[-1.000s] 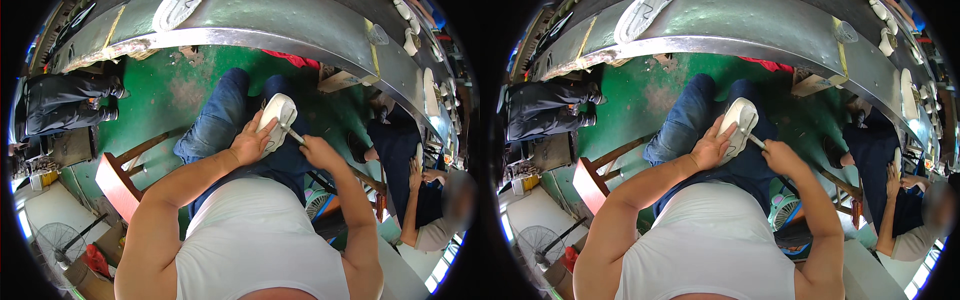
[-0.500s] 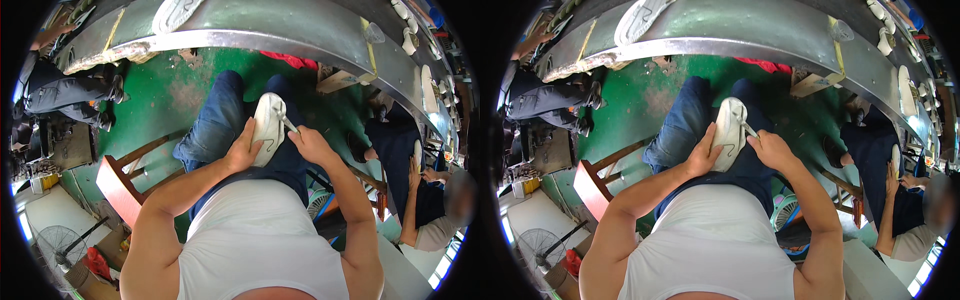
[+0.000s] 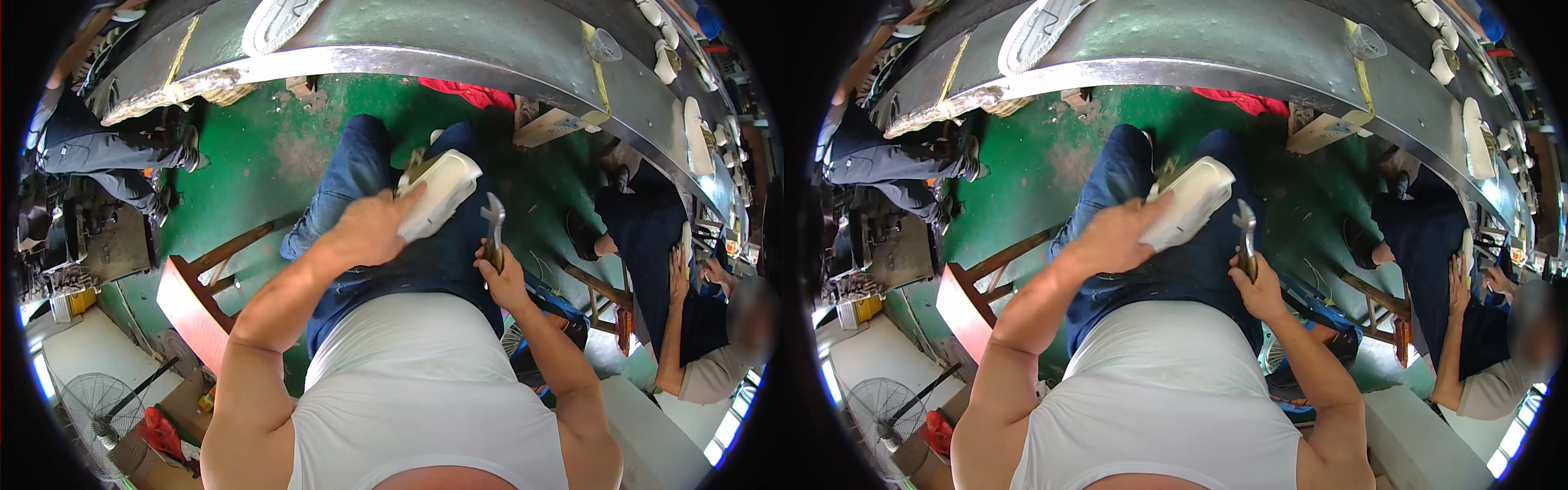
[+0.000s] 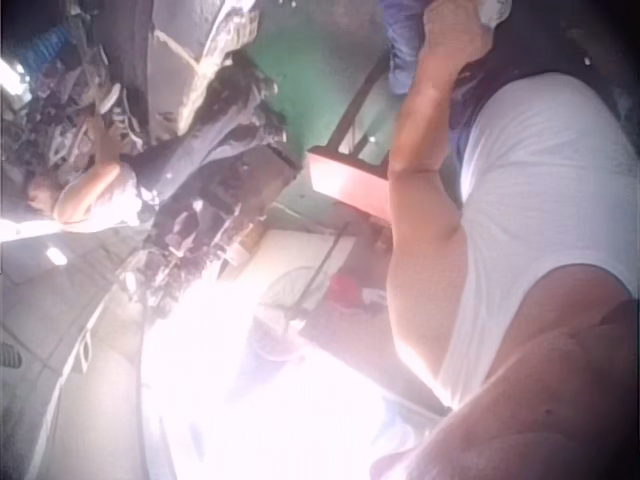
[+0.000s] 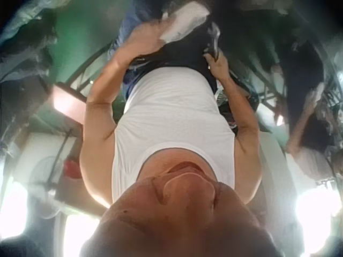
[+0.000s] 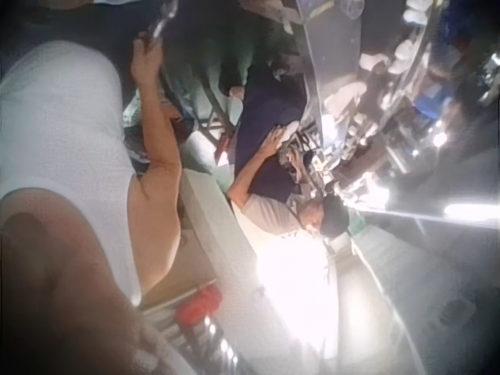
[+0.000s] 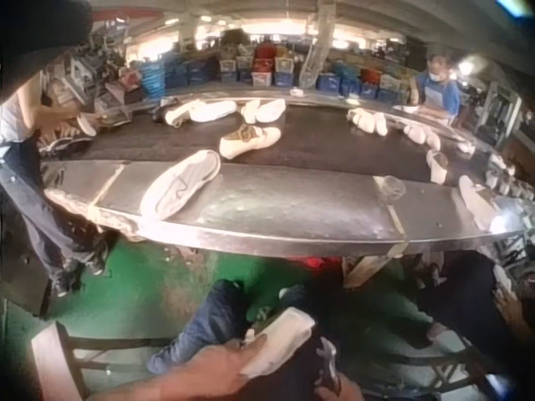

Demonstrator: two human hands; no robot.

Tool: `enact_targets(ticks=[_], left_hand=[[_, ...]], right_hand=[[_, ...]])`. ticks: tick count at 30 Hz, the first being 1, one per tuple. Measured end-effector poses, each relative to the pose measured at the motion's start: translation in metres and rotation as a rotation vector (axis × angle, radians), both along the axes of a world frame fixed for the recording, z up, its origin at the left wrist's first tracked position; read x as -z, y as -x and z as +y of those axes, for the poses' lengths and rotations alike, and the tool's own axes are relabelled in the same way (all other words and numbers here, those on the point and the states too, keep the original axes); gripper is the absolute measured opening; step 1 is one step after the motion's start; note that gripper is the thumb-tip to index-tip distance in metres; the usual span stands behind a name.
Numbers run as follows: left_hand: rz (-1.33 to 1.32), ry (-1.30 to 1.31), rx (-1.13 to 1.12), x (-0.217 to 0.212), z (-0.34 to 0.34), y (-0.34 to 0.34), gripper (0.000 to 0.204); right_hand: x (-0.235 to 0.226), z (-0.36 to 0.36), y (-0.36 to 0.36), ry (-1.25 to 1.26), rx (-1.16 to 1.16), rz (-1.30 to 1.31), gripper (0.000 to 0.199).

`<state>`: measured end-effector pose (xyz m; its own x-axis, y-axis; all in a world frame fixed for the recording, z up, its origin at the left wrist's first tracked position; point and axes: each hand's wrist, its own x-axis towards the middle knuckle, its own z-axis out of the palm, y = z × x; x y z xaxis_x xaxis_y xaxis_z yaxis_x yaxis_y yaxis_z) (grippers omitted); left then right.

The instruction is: Trimming excess material from shoe uppers using specialized pliers/cutters at an assembly line.

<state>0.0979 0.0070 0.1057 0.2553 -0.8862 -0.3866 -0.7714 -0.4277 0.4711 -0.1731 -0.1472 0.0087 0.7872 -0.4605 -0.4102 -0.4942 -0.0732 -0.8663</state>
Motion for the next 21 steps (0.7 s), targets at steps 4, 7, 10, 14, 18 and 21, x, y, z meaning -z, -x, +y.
enact_targets(ticks=[4,7,10,14,18,21], left_hand=[[0.050,0.594,-0.043,-0.056,-0.015,-0.029,0.073],[0.592,0.692,-0.169,-0.054,-0.045,-0.030,0.067],[0.579,0.450,-0.277,-0.038,-0.085,-0.035,0.042],[1.004,0.067,-0.806,0.101,-0.094,-0.022,0.058],[1.583,0.151,-1.108,0.105,-0.044,0.020,0.053],[1.529,0.256,-1.004,0.113,-0.025,0.036,0.054]], right_hand=[[0.007,0.005,0.006,-0.153,0.209,-0.152,0.036],[0.009,0.003,0.002,-0.123,0.208,-0.169,0.034],[0.001,-0.004,0.000,-0.078,0.162,-0.131,0.032],[-0.041,-0.022,-0.011,0.003,-0.084,0.106,0.032],[-0.078,-0.026,-0.025,0.133,-0.324,0.113,0.038],[-0.074,-0.027,-0.034,0.226,-0.458,0.075,0.045]])
